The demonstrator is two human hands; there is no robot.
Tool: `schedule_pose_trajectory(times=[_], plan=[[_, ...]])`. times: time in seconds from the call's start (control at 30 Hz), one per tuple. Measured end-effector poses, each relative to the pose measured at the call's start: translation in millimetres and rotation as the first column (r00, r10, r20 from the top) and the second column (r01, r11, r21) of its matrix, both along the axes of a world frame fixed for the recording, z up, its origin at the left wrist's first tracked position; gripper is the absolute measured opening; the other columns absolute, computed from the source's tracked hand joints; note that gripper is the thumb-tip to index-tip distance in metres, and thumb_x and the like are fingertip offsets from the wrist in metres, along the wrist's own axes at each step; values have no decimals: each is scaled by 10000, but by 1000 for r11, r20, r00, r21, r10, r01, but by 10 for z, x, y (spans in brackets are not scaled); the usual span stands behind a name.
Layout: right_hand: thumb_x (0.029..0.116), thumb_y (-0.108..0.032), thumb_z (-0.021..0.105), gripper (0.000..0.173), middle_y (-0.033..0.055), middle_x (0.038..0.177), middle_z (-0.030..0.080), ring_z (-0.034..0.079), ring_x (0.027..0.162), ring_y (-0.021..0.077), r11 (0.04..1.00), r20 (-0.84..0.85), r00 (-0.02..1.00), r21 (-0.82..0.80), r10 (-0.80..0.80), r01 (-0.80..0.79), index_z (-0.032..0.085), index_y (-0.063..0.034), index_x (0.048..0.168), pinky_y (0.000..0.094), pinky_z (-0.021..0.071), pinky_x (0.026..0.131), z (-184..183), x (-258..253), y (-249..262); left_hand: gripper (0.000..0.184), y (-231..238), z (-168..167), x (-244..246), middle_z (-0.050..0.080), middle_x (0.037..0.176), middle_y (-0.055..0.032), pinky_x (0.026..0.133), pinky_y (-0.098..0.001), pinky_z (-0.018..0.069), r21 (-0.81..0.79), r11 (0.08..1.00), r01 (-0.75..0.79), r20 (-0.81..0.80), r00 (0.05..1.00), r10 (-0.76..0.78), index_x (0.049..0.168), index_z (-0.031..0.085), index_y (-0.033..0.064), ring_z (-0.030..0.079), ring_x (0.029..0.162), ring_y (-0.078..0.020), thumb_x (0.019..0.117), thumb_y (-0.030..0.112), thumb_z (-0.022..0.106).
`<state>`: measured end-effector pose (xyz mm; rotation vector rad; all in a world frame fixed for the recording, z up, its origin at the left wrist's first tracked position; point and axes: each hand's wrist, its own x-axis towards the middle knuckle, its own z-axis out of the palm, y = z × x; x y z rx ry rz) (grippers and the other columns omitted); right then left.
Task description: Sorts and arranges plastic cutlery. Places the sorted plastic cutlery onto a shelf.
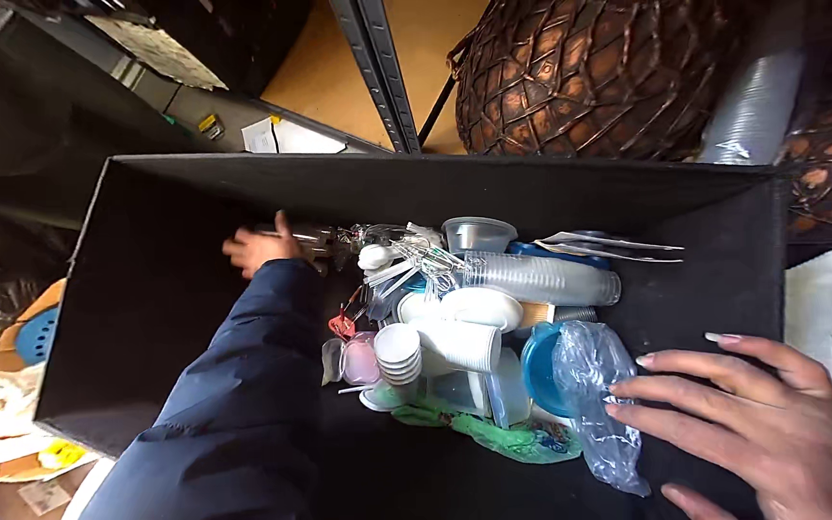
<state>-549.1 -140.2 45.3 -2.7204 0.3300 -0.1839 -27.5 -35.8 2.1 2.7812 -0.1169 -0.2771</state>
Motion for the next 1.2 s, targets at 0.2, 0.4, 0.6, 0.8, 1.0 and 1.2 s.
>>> schedule_pose_trajectory(times=[0.2,0.4,0.6,0.8,1.0,1.2], plan=[[901,-666,455,503,-94,1205,703,554,1293,202,999,96,995,-44,4,0,712,-356,1202,613,233,1167,-87,26,20,734,-210,-812,-419,455,1466,-348,1043,-702,429,70,685,725,-289,672,-682,1441,518,17,515,1296,-526,879,410,779],[885,-616,462,473,-109,1178,713,585,1259,200,997,115,993,-80,12,-3,735,-342,1158,634,310,1118,-63,46,27,854,-66,-986,-603,501,1455,-278,1058,-645,444,216,549,808,-354,588,-727,1512,474,143,512,1313,-481,792,423,840],[888,-609,469,457,-132,1161,714,582,1266,173,996,123,992,-86,19,-9,741,-346,1145,625,316,1135,-83,43,18,747,-189,-558,-970,517,1447,-288,1032,-646,460,187,508,841,-404,537,-741,1467,513,87,566,1269,-461,896,516,735],[890,-607,484,443,-150,1158,710,577,1271,143,996,82,996,-90,18,-11,740,-360,1154,607,310,1155,-64,39,14,1126,-360,-535,-1194,557,1395,-314,1103,-622,413,302,577,759,-392,651,-650,1592,294,65,557,1299,-456,761,602,832],[890,-592,489,431,-150,1149,708,582,1261,138,996,77,997,-86,21,-14,735,-350,1147,599,313,1156,-43,53,22,1008,-557,106,-1373,513,1479,-247,1133,-575,382,367,494,788,-594,607,-528,1640,121,136,499,1381,-399,908,411,757],[894,-586,487,420,-157,1157,708,573,1275,127,995,74,997,-93,31,-24,738,-364,1148,596,296,1170,-48,67,22,1205,-541,-1080,-1025,687,1162,-255,911,-659,521,449,463,764,-346,626,-699,1577,234,110,675,1095,-440,651,564,858]])
